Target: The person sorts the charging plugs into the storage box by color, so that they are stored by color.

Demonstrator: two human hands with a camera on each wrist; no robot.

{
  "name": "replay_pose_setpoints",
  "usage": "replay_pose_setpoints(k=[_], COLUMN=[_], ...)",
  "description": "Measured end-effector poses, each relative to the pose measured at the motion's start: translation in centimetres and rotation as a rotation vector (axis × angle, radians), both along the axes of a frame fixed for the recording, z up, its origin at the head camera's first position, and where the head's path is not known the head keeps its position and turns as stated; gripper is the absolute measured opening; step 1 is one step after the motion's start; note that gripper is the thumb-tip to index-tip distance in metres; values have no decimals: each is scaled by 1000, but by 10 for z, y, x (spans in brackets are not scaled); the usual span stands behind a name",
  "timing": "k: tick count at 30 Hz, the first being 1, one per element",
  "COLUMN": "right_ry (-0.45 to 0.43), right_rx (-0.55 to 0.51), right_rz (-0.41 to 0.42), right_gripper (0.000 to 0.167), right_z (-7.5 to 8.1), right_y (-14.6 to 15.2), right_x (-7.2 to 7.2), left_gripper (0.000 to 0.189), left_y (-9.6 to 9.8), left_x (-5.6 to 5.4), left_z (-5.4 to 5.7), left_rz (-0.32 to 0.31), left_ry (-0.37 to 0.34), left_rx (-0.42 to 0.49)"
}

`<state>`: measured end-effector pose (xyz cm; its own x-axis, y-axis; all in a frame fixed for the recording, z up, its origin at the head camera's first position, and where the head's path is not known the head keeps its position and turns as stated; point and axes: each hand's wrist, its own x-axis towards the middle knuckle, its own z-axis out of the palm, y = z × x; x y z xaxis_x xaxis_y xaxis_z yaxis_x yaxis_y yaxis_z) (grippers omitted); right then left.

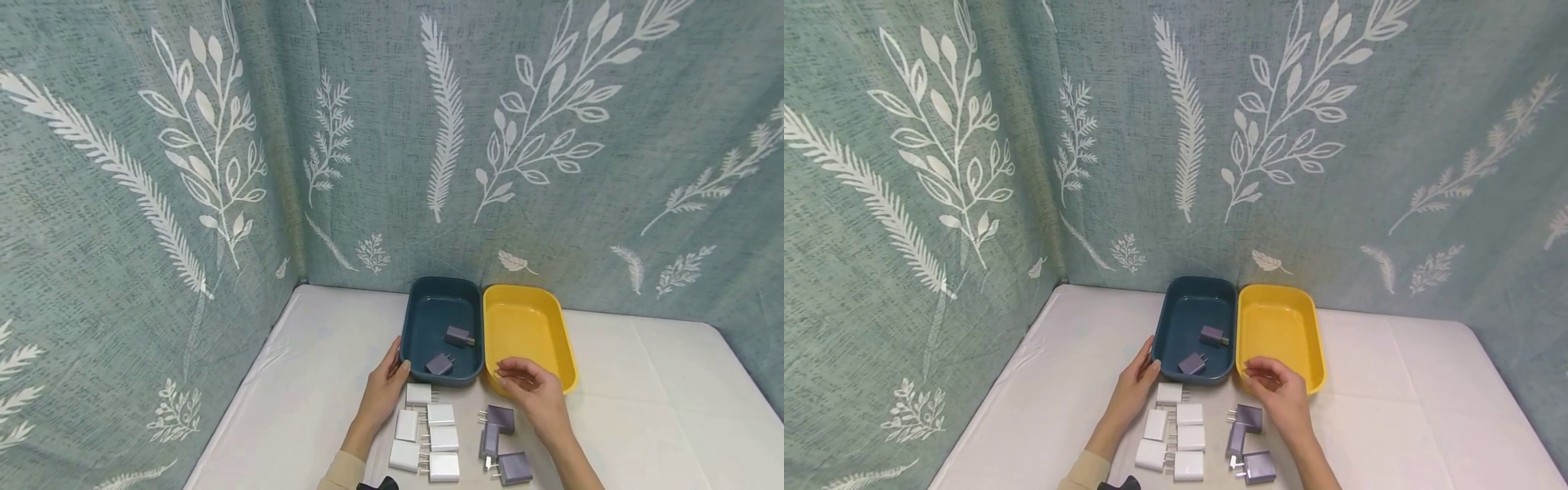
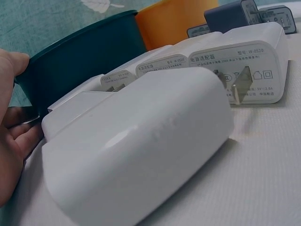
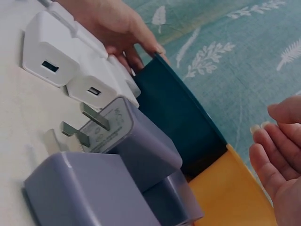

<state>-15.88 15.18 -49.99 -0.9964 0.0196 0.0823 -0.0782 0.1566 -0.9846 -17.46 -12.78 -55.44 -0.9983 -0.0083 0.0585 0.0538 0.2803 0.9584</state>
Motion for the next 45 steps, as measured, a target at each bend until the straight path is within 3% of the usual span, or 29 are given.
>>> replay_pose_setpoints(k=[13,23,31,45], right_ry=[36,18,53,-54], right_rx=[6,28,29,62], right_rz=[-2,-16,2,-50], right_gripper=[28,28,27,28], right_z=[-5,-9,-17,-35], right_y=[1,0,1,5], right_x=[11,22,28,37], left_gripper=[60,58,58,59], left_y=[0,-1,-1,0], left_x=[1,0,0,1], left_z=[2,-3,1,1], left_rz=[-2,3,3,1], left_ry=[-4,7,-3,-6], left_rx=[7,-1,-8,1])
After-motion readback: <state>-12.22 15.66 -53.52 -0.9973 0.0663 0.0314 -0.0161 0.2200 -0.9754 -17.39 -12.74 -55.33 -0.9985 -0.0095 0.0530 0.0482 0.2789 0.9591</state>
